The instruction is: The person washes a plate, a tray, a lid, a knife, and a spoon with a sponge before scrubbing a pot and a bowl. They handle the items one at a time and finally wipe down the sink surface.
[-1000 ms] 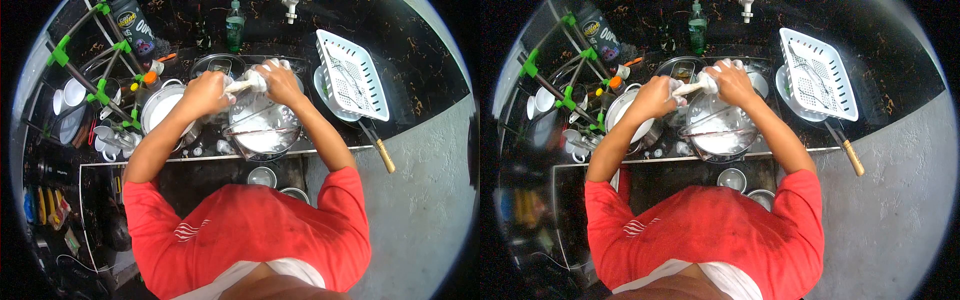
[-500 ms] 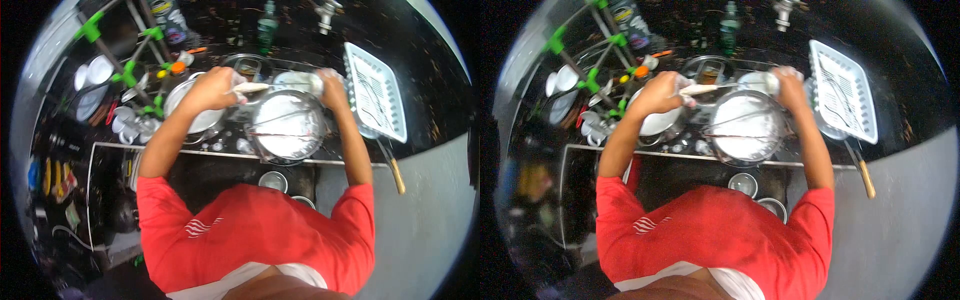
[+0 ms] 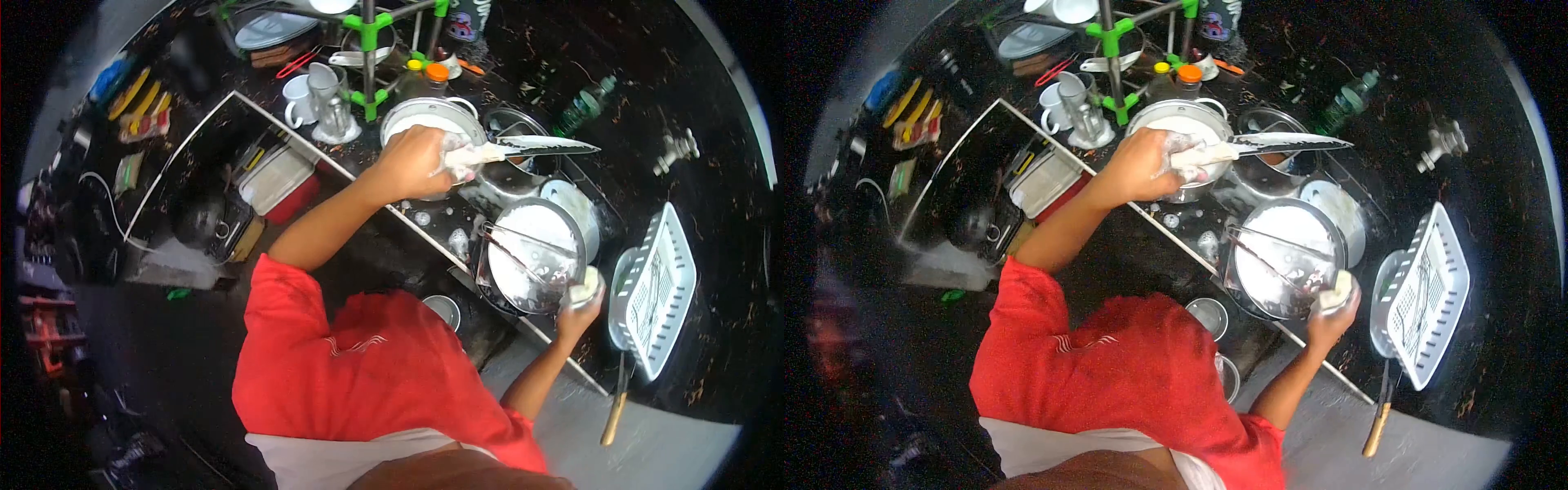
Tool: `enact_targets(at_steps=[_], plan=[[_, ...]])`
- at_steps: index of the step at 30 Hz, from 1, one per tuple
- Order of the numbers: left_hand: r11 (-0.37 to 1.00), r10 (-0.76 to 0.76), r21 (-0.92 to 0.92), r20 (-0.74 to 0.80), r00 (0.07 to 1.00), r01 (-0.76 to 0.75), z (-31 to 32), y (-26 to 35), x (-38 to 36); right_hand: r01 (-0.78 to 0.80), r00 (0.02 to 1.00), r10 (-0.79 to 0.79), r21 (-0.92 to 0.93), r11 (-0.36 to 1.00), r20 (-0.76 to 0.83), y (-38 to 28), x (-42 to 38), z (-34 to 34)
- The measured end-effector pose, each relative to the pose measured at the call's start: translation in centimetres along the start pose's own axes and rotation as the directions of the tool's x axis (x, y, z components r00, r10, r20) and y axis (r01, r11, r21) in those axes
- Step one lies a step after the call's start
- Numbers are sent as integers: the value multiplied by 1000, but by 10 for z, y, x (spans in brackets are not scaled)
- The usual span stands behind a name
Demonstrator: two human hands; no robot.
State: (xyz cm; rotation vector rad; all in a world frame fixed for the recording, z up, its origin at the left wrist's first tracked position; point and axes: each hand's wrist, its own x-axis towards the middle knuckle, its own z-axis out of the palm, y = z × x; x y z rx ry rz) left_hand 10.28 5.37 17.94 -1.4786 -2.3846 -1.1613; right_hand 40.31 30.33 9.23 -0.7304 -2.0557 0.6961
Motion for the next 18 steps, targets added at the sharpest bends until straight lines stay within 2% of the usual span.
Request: enact_targets(at_steps=[2,4,5,7,8,10,13,14,16,18], plan=[[1000,-17,2,-30,999,17,-4,-8,-18,42,999,-43,-80,996,-6,-3,-9,1],[993,-122,-15,-142,982,121,0,-18,-35,21,1000,-22,-69,997,-17,-2,-15,5],[997,-65,36,-212,975,75,2,-22,-42,11,998,-12,-21,1000,-69,0,-19,7],[993,-101,28,-266,959,112,0,-22,-57,-10,988,13,19,1000,-153,-6,-25,10],[990,-129,16,-310,942,141,-1,-21,-65,-4,989,7,24,1000,-145,-4,-27,10],[977,-184,41,-341,922,210,5,-22,-84,-1,985,-12,-78,997,-170,1,-29,13],[979,-202,-138,-541,816,150,16,-27,-112,-23,981,35,61,998,-190,6,-31,17],[978,-208,-135,-545,812,160,18,-29,-120,-45,977,71,131,990,-201,10,-32,18],[962,-244,-36,-549,799,269,16,-25,-135,-37,981,59,118,992,-186,12,-31,18],[950,-287,-51,-536,794,309,15,-23,-146,-31,982,49,99,995,-180,9,-30,16]])
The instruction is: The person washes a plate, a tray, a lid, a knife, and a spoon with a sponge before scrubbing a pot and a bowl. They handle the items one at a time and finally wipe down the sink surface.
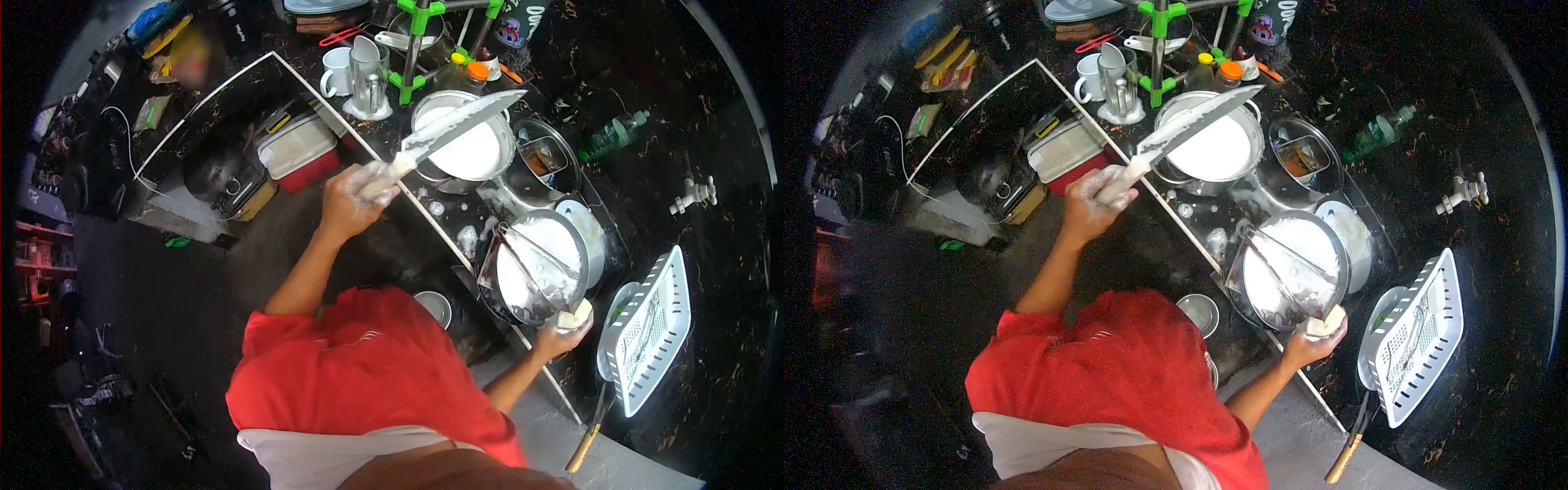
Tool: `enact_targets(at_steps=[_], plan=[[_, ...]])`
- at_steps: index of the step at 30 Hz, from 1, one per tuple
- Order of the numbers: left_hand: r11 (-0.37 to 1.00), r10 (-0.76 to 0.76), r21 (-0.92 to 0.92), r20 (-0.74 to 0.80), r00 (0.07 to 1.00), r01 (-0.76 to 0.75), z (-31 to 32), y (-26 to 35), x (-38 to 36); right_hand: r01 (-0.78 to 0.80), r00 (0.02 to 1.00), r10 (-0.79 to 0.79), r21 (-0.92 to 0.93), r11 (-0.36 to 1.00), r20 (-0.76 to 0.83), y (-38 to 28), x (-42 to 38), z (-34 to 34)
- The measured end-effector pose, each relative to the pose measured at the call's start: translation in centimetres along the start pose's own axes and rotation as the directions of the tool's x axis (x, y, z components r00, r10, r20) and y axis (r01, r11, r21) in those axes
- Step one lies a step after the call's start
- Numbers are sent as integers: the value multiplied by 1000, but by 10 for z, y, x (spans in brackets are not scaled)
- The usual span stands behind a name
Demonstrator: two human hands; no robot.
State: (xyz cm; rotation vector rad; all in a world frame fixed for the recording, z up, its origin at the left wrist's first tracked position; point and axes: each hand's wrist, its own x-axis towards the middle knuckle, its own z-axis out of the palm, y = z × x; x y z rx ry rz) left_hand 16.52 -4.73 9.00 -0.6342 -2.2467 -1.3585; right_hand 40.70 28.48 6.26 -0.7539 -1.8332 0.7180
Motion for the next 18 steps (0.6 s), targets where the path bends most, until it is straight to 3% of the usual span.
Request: enact_targets(at_steps=[3,7,8,10,15,18], plan=[[992,-25,123,51,998,18,-9,6,-7,110,994,-107,-112,988,32,-12,6,-4],[998,-60,25,9,998,60,-1,-1,-9,183,983,-179,-115,976,47,-19,12,-12],[999,-48,14,35,998,47,1,-3,-9,157,987,-156,-45,986,41,-10,12,-12],[981,-179,87,52,982,174,1,11,1,208,974,-190,-164,964,120,-29,14,-18],[976,-187,-94,93,978,195,17,-3,17,199,977,-183,-161,967,111,-26,9,-22],[975,-215,-25,117,970,219,23,-1,26,118,990,-102,-190,975,93,-25,4,-28]])
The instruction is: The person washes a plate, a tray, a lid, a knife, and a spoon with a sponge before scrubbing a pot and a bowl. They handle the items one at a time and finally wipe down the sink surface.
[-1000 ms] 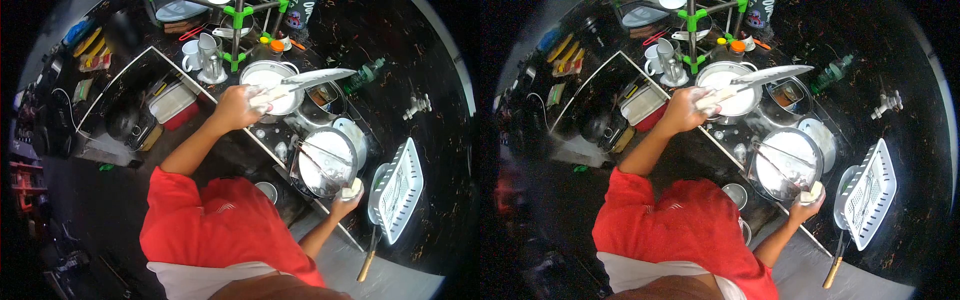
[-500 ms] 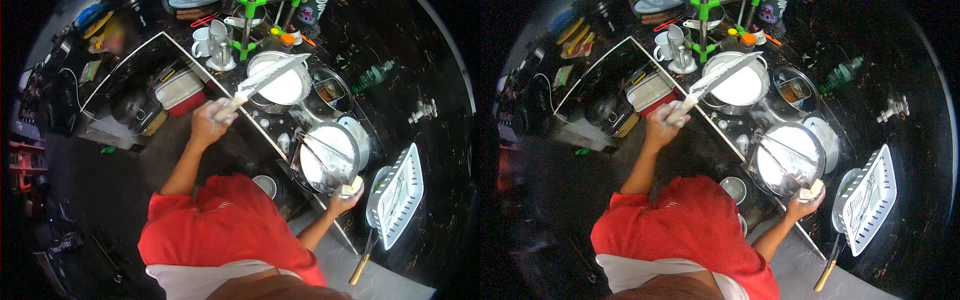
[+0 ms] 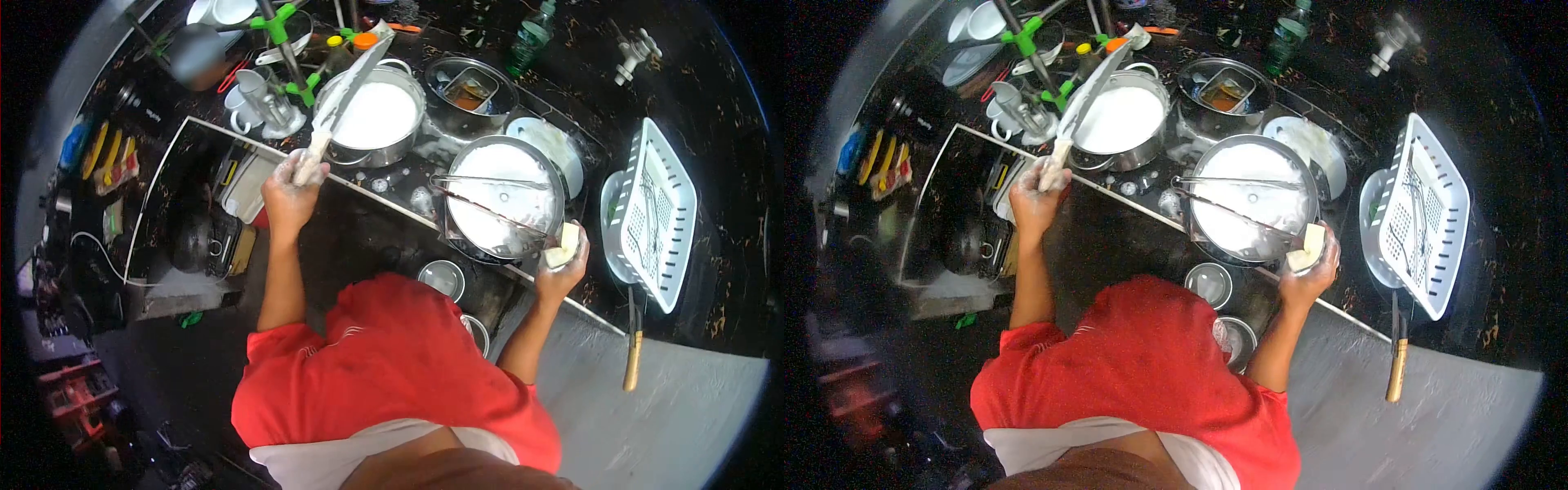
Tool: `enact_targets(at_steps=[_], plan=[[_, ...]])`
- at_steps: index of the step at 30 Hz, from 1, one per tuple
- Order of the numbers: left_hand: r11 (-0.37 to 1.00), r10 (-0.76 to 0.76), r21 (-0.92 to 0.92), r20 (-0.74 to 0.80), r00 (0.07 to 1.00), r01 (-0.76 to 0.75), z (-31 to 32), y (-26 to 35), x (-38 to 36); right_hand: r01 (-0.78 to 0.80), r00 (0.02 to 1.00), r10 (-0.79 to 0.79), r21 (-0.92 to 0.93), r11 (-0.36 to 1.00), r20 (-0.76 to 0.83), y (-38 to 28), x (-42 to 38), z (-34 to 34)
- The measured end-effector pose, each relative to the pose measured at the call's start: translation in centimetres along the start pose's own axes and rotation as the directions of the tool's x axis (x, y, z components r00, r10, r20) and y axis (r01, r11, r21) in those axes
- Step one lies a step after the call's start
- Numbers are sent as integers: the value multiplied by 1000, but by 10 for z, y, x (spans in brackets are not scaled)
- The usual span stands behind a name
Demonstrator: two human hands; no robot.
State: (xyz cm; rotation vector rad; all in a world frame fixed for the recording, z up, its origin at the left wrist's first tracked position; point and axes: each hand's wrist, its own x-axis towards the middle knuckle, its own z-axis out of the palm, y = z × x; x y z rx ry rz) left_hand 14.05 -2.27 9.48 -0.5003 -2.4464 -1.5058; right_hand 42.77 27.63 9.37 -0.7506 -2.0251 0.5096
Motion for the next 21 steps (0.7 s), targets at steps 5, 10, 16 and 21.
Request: enact_targets(at_steps=[5,10,16,21], plan=[[994,104,-20,-46,994,-105,4,3,13,-52,998,54,47,998,-31,3,-7,-2],[974,173,150,-13,985,-169,0,18,34,-88,996,89,144,986,-5,5,-5,4],[894,225,334,240,944,-298,25,55,120,-28,999,31,121,992,-19,-11,6,12],[751,184,522,422,887,-404,113,72,200,-44,995,57,152,987,-85,-17,3,16]])
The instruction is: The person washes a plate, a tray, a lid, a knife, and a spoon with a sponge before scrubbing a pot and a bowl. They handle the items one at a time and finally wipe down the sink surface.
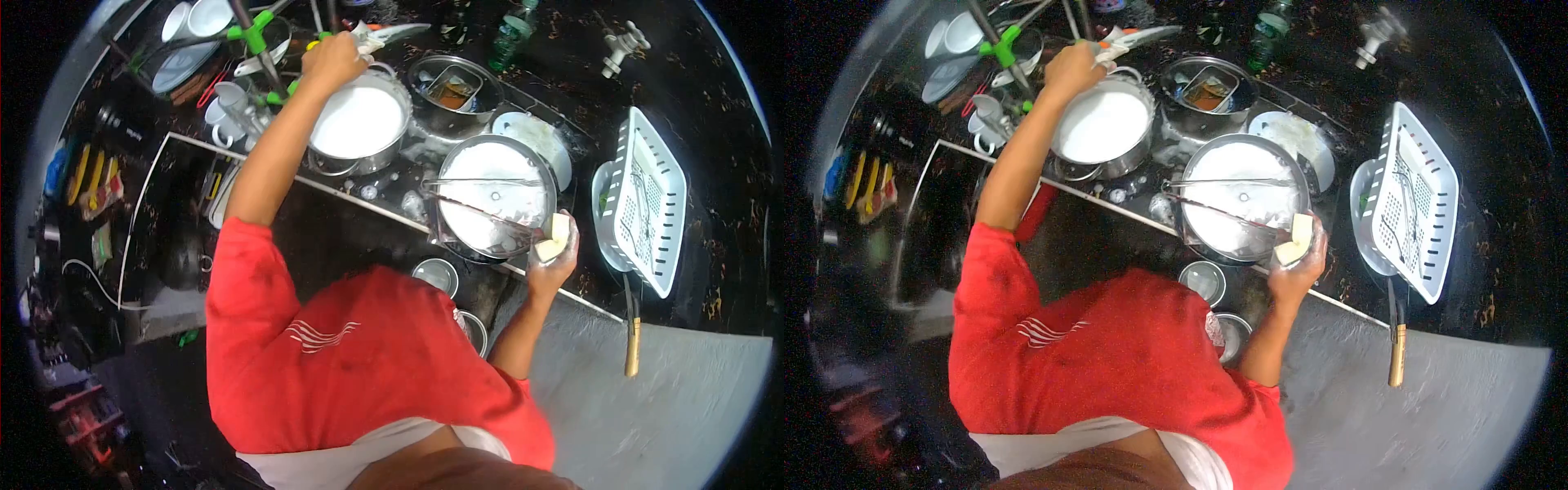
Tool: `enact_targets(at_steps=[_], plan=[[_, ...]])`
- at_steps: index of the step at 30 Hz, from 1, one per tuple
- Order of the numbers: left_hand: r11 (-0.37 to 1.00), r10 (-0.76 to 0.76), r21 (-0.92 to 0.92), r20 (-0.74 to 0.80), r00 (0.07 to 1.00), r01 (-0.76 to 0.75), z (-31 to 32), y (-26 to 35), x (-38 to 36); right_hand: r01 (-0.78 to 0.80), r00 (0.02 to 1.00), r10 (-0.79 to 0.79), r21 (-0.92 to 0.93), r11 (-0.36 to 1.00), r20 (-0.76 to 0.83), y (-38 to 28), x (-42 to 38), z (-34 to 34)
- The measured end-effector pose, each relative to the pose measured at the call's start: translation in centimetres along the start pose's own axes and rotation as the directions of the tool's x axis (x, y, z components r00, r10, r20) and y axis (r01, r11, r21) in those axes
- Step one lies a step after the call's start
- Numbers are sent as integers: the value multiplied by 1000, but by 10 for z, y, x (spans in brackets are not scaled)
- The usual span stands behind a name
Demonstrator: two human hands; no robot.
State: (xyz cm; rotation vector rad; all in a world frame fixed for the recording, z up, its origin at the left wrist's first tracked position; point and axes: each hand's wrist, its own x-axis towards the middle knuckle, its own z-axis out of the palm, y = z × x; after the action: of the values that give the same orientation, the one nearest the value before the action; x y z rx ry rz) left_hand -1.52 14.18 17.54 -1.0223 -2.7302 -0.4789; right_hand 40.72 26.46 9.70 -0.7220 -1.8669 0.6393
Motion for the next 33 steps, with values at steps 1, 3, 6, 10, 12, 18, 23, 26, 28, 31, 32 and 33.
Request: enact_targets(at_steps=[1,3,6,10,12,18,23,26,28,31,32,33], plan=[[995,6,98,73,997,-13,9,6,18,-1,1000,1,-8,1000,-20,0,-2,-3],[996,-2,94,77,997,-5,31,17,48,-6,999,10,-72,997,48,0,-8,-11],[997,-13,82,119,993,3,46,33,70,-73,997,73,-99,992,2,-2,-15,-20],[998,30,53,219,975,-42,85,23,109,-126,992,123,-100,987,-35,-3,-21,-26],[997,32,54,306,951,-51,107,14,132,-105,994,101,-82,991,-48,-4,-21,-27],[996,60,47,238,969,-73,147,-7,140,-74,997,71,-135,988,-26,-11,-18,-28],[997,-43,70,365,930,19,130,1,130,-70,997,72,-115,991,16,-13,-16,-31],[998,52,8,358,932,-59,111,17,128,-3,999,9,-120,993,51,-5,-14,-29],[992,126,-15,280,952,-127,103,35,125,80,993,-62,-178,981,105,-8,-11,-25],[977,211,-15,269,940,-215,98,74,126,119,988,-95,-197,973,124,-14,-8,-15],[976,211,-15,270,939,-215,93,89,122,117,988,-94,-197,973,125,-16,-7,-12],[979,201,-21,288,936,-204,77,110,111,135,986,-117,-163,977,118,-17,-6,-9]])
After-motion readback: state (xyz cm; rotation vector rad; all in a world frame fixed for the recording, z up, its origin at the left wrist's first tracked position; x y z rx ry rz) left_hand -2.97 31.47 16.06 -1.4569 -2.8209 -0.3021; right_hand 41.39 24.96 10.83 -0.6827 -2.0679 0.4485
